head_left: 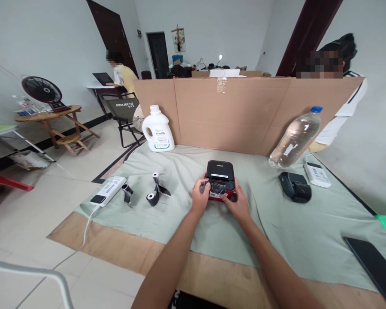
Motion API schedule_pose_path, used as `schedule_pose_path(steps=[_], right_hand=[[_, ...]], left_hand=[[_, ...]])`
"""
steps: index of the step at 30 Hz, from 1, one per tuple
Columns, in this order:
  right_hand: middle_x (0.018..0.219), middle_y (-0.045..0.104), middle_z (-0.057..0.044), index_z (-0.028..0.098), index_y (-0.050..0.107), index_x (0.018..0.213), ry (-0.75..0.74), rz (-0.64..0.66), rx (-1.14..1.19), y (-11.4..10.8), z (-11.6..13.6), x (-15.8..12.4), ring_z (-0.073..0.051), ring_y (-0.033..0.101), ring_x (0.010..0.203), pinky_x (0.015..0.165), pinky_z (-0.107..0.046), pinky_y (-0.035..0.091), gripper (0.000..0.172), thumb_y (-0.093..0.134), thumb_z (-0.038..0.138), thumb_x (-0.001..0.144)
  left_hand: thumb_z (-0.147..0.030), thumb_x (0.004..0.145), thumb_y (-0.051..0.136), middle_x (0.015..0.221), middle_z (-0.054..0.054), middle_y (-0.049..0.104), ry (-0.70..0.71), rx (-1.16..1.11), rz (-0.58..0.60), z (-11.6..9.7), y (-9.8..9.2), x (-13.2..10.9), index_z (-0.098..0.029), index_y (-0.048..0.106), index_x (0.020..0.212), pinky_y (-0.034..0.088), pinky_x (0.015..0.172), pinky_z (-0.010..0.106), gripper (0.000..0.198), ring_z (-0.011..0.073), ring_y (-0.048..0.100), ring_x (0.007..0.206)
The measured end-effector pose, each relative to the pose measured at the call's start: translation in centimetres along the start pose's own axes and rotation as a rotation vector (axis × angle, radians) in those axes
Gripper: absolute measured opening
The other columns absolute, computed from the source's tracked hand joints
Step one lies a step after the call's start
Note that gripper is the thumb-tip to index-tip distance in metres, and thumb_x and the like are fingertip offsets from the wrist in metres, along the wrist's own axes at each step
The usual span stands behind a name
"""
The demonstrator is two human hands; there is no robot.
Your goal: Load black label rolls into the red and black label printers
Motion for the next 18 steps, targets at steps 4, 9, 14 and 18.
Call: schedule_pose_path(steps=[4,9,14,18], right_hand=[[0.146,0.053,-0.014,0.024,0.032,0.158,0.005,0.002,-0.018,0.03,-0.02,0.01,-0.03,0.054,0.132,0.109,-0.047,0.046,0.091,0.071,0.055,0.082],[0.144,0.054,-0.013,0.025,0.032,0.158,0.008,0.007,-0.038,0.02,-0.18,0.0,-0.03,0.055,0.13,0.108,-0.046,0.047,0.091,0.071,0.053,0.081],[0.141,0.056,-0.013,0.025,0.032,0.158,0.01,0.013,-0.039,-0.06,-0.09,0.14,-0.03,0.058,0.125,0.106,-0.046,0.049,0.09,0.07,0.054,0.082],[0.136,0.058,-0.013,0.024,0.034,0.157,0.02,0.013,-0.049,0.12,-0.17,0.18,-0.03,0.06,0.12,0.104,-0.047,0.05,0.089,0.071,0.054,0.082]], left_hand=[[-0.029,0.095,0.054,0.128,0.012,0.067,0.008,0.01,0.004,0.08,-0.05,-0.03,-0.021,0.064,0.101,0.049,0.101,0.04,0.014,0.0242,0.062,0.122],[-0.029,0.095,0.054,0.13,0.012,0.065,0.04,0.016,0.009,-0.16,-0.13,0.12,-0.021,0.064,0.105,0.048,0.102,0.041,0.016,0.0247,0.058,0.127],[-0.031,0.096,0.054,0.125,0.011,0.063,0.085,0.018,0.005,-0.72,-0.2,0.36,-0.022,0.064,0.104,0.05,0.099,0.038,0.017,0.0228,0.06,0.12],[-0.032,0.096,0.053,0.122,0.01,0.063,0.087,0.017,0.008,-0.72,-0.17,0.48,-0.022,0.064,0.105,0.051,0.096,0.037,0.017,0.0225,0.06,0.117]])
Point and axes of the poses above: each hand's wrist, its own x-axis towards the middle knuckle, its own y-axis out of the palm, z = x × y, the point moved 6 cm from there along x, towards the middle knuckle
